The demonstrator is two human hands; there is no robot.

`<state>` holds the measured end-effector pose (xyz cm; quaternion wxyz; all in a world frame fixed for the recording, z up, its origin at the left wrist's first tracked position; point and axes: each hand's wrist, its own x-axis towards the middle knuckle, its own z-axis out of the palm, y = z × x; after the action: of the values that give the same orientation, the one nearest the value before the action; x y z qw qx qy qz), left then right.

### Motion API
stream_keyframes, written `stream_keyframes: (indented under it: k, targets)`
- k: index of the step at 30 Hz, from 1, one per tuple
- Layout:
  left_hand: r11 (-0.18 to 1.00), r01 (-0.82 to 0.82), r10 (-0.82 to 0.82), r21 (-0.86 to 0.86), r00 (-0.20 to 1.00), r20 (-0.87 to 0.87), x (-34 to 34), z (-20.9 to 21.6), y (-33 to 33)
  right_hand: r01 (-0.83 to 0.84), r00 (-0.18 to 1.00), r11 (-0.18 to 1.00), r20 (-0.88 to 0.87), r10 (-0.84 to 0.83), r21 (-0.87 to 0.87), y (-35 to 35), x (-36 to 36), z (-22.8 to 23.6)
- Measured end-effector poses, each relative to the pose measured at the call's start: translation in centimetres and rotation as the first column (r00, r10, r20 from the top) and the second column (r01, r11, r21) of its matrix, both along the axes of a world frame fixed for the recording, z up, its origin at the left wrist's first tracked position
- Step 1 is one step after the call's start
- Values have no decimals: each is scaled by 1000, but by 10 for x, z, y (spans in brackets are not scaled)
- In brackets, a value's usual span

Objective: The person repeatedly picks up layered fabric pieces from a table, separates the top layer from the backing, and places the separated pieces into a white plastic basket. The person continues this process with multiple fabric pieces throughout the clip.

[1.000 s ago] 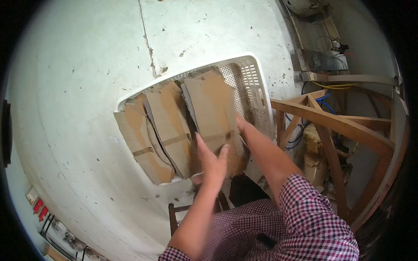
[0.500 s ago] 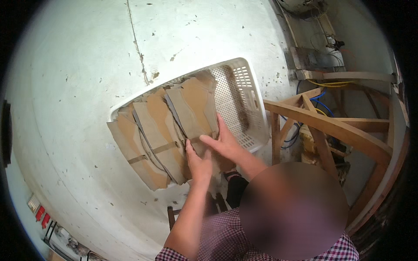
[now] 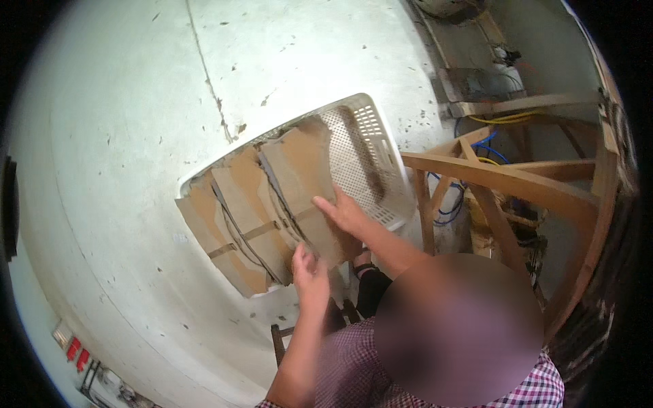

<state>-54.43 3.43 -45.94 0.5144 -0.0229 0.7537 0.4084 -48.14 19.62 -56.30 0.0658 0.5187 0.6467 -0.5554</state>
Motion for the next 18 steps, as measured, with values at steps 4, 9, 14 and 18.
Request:
stream_keyframes:
  k: [4, 9, 14, 18]
  targets:
    - [999, -32, 32, -2, 999, 4, 4, 35, -55, 99, 994, 992, 43, -103, 75, -12, -19, 45]
    - [995, -16, 17, -101, 1000, 8, -7, 94, -113, 196, 979, 934, -12, -202, 297, -41, -6, 58]
    - [995, -65, 62, -73, 997, -43, -25, 106, -153, 372, 925, 928, -77, -373, -17, -10, -10, 74]
    - [962, -196, 183, -188, 980, -83, -15, 100, -164, 548, 772, 746, -114, -625, -379, 40, -18, 42]
